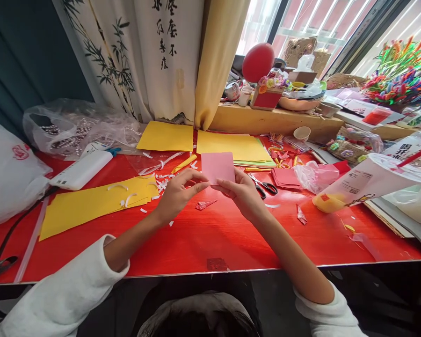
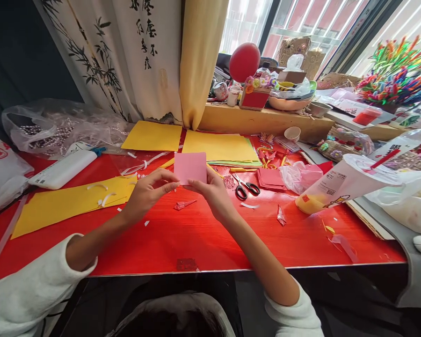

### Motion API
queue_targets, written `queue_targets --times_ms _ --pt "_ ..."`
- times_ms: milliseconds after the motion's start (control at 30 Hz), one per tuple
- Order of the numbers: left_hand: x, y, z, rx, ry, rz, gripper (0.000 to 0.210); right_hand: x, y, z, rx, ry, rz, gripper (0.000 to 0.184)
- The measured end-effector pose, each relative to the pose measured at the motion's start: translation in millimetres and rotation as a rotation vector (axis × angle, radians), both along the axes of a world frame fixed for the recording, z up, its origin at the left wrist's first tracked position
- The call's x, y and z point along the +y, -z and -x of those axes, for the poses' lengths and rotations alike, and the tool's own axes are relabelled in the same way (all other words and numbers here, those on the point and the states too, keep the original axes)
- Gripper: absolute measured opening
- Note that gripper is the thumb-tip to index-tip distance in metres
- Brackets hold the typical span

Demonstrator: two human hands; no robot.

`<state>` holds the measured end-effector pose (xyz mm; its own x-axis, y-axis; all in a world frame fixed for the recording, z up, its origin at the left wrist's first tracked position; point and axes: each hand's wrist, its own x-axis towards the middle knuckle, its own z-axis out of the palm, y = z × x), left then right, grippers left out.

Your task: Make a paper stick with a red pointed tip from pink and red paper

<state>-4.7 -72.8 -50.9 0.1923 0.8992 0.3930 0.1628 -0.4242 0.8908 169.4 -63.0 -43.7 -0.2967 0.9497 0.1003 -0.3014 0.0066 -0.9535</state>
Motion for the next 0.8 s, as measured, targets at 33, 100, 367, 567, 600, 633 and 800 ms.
queue_targets --times_ms 33,100,367,567,600,633,800 --pt "-0.3 -0.2 -0.2 -0.008 0.000 0.001 0.017 0.1 0.4 0.2 -0.002 -0.002 -0.006 0.035" --pt "-0.8 -0.5 -0.5 -0.014 -0.009 0.000 0.016 0.4 1.0 0.8 0.003 -0.015 -0.008 0.034" --pt "-1.2 -0.7 -2.7 -0.205 -0.028 0.125 0.022 -1.0 -1.3 3.4 0.102 -0.007 0.023 0.023" --pt "-4.7 0.0 -4.8 -0.211 0.029 0.128 0.020 -2.6 5.4 5.9 -0.024 -0.071 0.068 0.017" --pt "-5.0 0.4 -5.1 -0.205 0.034 0.128 0.021 -2.8 6.2 6.3 -0.029 -0.078 0.067 0.018" --pt "-5.0 0.9 -5.2 -0.194 0.035 0.128 0.021 -3.0 6.6 6.6 -0.031 -0.080 0.065 0.018" --pt "-3.2 4.5 -4.2 -0.076 0.005 -0.007 0.023 -3.4 4.4 5.5 -0.009 0.017 0.066 0.019"
